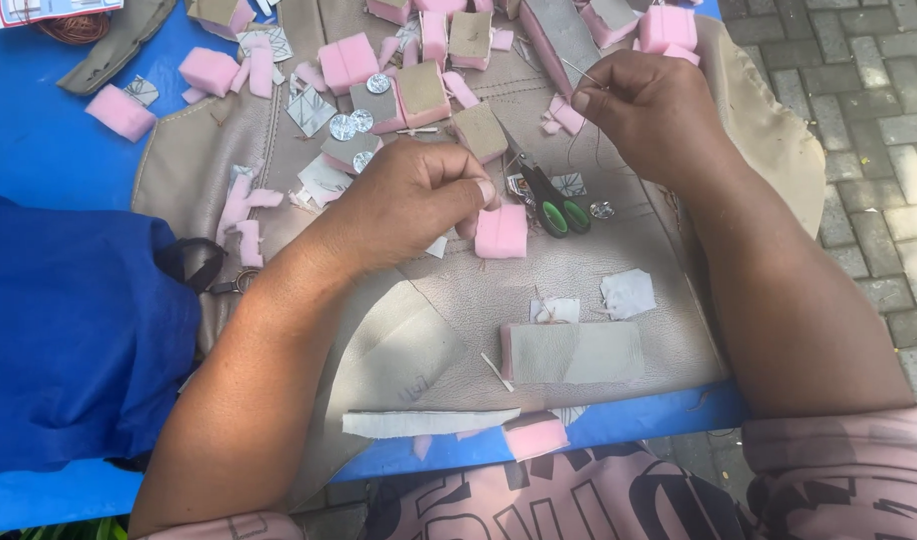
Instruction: Cutting foam and leather scraps and assembling them into small components using scissors and thread
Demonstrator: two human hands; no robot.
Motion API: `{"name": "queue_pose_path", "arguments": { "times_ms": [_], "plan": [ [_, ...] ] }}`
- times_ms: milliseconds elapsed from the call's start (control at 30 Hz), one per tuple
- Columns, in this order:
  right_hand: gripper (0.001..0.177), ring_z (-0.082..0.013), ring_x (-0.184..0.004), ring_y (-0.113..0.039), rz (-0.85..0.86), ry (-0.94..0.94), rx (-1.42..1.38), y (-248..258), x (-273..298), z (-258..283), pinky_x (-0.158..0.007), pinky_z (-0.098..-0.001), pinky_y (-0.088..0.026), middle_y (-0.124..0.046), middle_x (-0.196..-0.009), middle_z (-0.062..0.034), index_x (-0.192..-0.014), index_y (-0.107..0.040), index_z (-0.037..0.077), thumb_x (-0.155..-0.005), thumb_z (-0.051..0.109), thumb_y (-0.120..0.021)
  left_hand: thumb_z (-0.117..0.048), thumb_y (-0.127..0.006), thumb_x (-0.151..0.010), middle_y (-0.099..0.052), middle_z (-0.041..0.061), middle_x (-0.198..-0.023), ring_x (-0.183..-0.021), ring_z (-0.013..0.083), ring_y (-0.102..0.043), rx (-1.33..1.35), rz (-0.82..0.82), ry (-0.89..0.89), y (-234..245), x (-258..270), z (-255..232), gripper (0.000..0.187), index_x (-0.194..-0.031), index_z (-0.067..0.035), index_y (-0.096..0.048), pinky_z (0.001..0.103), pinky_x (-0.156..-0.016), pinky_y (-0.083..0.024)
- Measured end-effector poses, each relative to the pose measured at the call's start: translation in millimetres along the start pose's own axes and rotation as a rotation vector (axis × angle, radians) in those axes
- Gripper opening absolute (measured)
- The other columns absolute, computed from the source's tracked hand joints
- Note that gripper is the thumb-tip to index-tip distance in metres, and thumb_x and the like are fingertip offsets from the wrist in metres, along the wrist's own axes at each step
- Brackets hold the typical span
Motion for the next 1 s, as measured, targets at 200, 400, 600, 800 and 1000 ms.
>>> {"name": "queue_pose_path", "arguments": {
  "times_ms": [200, 400, 600, 800, 1000],
  "plan": [
    [0.008, -0.026, -0.071, -0.064, -0.178, 0.131, 0.444, -9, -19, -34, -0.061, -0.0429, -0.047, -0.069, -0.071, -0.0028, -0.1, -0.079, 0.019, -0.097, 0.024, -0.074, -0.039, -0.065, -0.084, -0.082, -0.005, -0.091, -0.085, 0.0086, -0.077, -0.212, 0.409, -0.13, -57, 36, -44, 0.025, -0.096, -0.022, -0.078, 0.027, -0.074, -0.056],
    [0.044, -0.0366, -0.082, -0.066, -0.105, 0.009, 0.571, -2, -12, -12, -0.07, -0.0498, -0.048, -0.068, -0.08, -0.0083, -0.136, -0.063, 0.015, -0.095, 0.03, -0.073, -0.027, -0.065, -0.095, -0.078, -0.003, -0.087, -0.078, 0.0086, -0.07, -0.195, -0.312, -0.189, 5, 8, -17, 0.017, -0.096, -0.012, -0.074, 0.028, -0.068, -0.053],
    [0.044, -0.0421, -0.107, -0.063, 0.035, 0.026, 0.476, -25, -7, -3, -0.088, -0.0526, -0.047, -0.065, -0.124, -0.0206, -0.13, -0.068, 0.011, -0.108, 0.045, -0.053, -0.011, -0.077, -0.082, -0.07, 0.005, -0.101, -0.091, 0.034, -0.066, -0.704, -0.553, -0.291, 13, -15, 57, 0.031, -0.113, -0.012, -0.075, 0.045, -0.074, -0.053],
    [0.038, -0.0377, -0.099, -0.056, -0.346, 0.513, 0.651, -20, 10, 11, -0.072, -0.0504, -0.049, -0.059, -0.119, -0.0128, -0.124, -0.076, 0.009, -0.09, 0.022, -0.087, -0.023, -0.08, -0.078, -0.066, 0.009, -0.09, -0.09, 0.0369, -0.064, -1.07, -0.446, -0.271, -12, -20, 69, 0.019, -0.093, -0.015, -0.073, 0.048, -0.072, -0.055],
    [0.017, -0.0314, -0.103, -0.067, -0.104, 0.681, 0.153, -32, 31, 52, -0.09, -0.0413, -0.053, -0.067, -0.111, -0.0172, -0.113, -0.073, 0.0, -0.097, -0.001, -0.077, -0.006, -0.07, -0.08, -0.077, 0.009, -0.105, -0.097, 0.0349, -0.068, -0.628, -0.537, -0.286, 0, -22, 62, 0.028, -0.108, -0.009, -0.071, 0.048, -0.079, -0.053]
  ]
}}
Point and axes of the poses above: each hand's wrist, its own x-axis away from the middle knuckle, its own y-axis out of the back of the hand, z = x × y, the point moved 4 cm from there along -x, towards the middle knuckle
